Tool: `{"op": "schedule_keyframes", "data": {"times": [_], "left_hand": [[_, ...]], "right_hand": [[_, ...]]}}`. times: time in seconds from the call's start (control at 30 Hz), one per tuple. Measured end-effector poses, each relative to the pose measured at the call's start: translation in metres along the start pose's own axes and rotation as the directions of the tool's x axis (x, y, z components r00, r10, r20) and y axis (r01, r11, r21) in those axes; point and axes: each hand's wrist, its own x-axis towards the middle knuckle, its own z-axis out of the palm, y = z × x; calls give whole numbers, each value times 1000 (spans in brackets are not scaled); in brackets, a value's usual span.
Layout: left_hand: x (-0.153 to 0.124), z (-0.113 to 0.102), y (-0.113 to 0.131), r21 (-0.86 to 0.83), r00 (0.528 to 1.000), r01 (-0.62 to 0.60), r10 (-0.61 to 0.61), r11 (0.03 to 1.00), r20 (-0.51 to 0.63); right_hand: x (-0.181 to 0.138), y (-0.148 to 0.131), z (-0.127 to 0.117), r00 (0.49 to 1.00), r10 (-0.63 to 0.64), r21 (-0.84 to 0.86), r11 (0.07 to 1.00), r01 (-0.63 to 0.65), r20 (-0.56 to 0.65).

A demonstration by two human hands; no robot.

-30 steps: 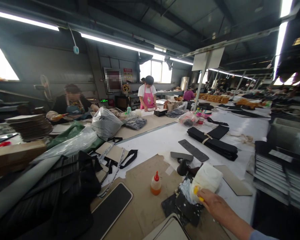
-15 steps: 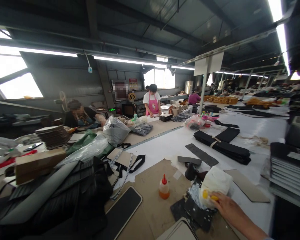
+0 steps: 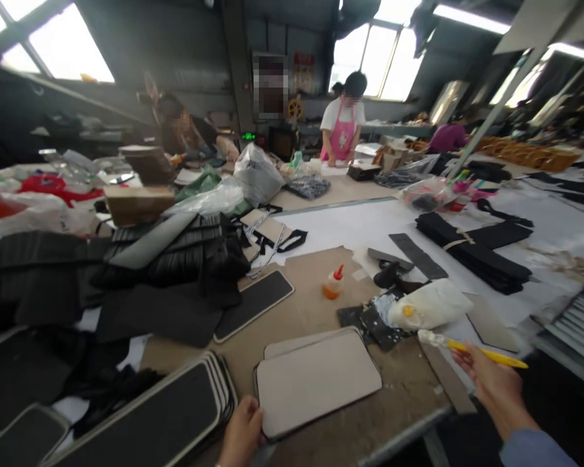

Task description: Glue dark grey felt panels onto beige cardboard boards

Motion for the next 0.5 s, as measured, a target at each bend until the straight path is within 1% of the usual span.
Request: {"op": "schedule_keyframes", "data": {"times": [0.07, 0.13, 0.17, 0.27, 0.33, 0.4, 0.5], "left_hand": [[2, -2, -2, -115, 993, -106, 111, 988, 41], [4, -5, -1, -198, 992, -106, 116, 974, 41], [4, -6, 1, -235, 994, -82, 98, 968, 55], [2, -8, 4, -318, 994, 0, 34, 948, 102], [1, -7, 3, -350, 993, 17, 25, 936, 115], [1, -7, 1, -369, 992, 13, 35, 929, 122], [2, -6, -1, -383, 990, 6, 48, 924, 131]], "right_hand": [[-29, 3, 5, 994, 1, -25, 1000, 2, 111], [-66, 13, 16, 961, 2, -76, 997, 19, 277], [-87, 21, 23, 932, 5, -123, 992, 42, 362], [-151, 47, 50, 820, 12, -234, 961, 149, 572], [-188, 64, 70, 717, 21, -267, 936, 231, 697], [-217, 77, 88, 633, 21, -251, 928, 275, 774], [-246, 91, 107, 547, 37, -235, 925, 297, 837]]}}
